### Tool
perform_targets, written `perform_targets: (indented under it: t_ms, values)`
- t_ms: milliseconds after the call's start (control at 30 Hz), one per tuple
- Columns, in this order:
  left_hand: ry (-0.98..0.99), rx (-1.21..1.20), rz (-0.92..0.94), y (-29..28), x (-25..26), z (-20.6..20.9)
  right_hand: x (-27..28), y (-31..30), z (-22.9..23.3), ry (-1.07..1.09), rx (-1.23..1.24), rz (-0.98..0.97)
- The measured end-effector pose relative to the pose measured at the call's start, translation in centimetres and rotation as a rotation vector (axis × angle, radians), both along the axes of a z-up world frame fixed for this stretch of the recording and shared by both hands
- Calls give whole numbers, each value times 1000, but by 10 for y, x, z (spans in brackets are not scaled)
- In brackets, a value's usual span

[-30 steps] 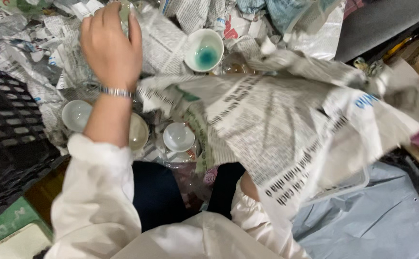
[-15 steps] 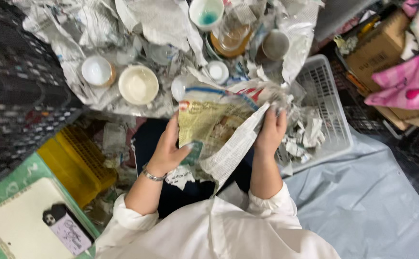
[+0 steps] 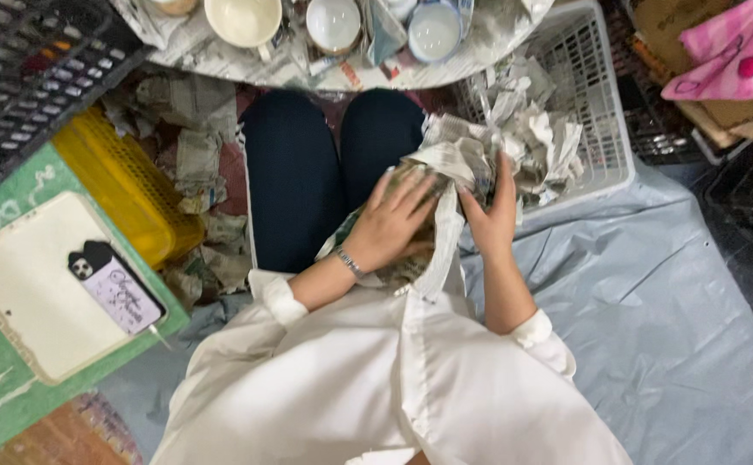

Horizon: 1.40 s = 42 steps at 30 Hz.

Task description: The person wraps various ceramic items, including cups and bowls, with newspaper. They fold the paper around each item and place the wrapped pieces into a white plastic basket. The process is repeated for multiple items throughout the clip.

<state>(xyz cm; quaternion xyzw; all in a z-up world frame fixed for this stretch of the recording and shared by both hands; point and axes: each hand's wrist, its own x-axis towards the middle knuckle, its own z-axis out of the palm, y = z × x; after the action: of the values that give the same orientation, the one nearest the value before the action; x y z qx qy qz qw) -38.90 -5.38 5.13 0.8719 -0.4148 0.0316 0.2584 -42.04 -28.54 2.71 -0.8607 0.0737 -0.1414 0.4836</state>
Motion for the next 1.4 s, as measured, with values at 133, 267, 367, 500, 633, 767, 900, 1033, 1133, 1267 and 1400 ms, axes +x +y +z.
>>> perform_targets:
  t_ms: [133,267,367,500,633,767,900,1033,1133,1267,1400]
  values:
    - [-258,264,-74,-9,-5,-12,-2,-9,6,-34,-223,-94]
    - [-139,270,-233,-14,-5,-17,-2,-23,20,-294,133,-165]
    - [-207,107,-258,-17,-9,-9,-6,-22,45,-401,281,-170]
    - [24,470,-288,-31,-6,-19,-13,7,73,-501,923,24]
    - [-1,152,-80,-46,14,-74,-12,49,79,-356,894,119]
    - [223,-91,73,-39,2,-143,-2,79,45,-128,941,178]
    - [548,-225,172,-18,7,-170,2,60,1,-65,718,106]
    - [1165,-774,249,36,22,-147,-16,43,-27,121,623,74]
    - [1462,-1014,188,60,32,-111,-17,40,-28,165,467,88]
    - [1475,-1001,107,64,27,-67,-21,45,-28,168,410,77]
    - [1231,-746,296,49,22,-41,-25,38,-43,158,348,61]
